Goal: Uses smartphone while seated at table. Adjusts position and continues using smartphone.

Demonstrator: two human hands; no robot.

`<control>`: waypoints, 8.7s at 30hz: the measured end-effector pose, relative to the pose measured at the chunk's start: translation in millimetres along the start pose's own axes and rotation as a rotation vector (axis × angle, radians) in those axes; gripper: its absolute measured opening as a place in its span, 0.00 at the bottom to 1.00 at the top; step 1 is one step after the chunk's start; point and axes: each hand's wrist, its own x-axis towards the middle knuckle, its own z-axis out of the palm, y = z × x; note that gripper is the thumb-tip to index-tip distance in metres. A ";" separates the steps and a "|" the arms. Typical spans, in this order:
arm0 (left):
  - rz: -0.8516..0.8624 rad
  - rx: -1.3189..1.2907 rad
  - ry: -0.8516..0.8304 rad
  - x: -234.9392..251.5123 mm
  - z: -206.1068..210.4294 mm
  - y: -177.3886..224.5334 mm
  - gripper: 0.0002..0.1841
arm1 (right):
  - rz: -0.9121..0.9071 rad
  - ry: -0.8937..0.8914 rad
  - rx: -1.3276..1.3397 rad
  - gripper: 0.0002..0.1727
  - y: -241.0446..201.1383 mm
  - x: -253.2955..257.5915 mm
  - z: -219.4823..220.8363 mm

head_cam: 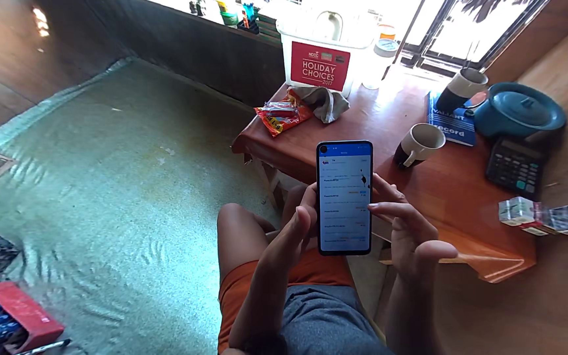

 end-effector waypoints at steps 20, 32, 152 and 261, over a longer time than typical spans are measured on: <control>-0.008 -0.001 0.005 3.6 0.4 0.1 0.52 | 0.185 -0.003 0.266 0.46 -8.3 0.0 5.0; 0.004 0.060 0.021 2.3 0.6 0.0 0.54 | 0.194 0.016 0.188 0.47 -6.0 -1.1 14.8; 0.006 0.022 0.014 1.3 -1.8 2.6 0.54 | 0.085 0.013 0.133 0.34 -5.5 4.2 -2.5; 0.008 0.024 0.026 -0.9 -2.5 2.6 0.54 | 0.096 -0.095 0.044 0.39 -2.4 -0.2 -0.3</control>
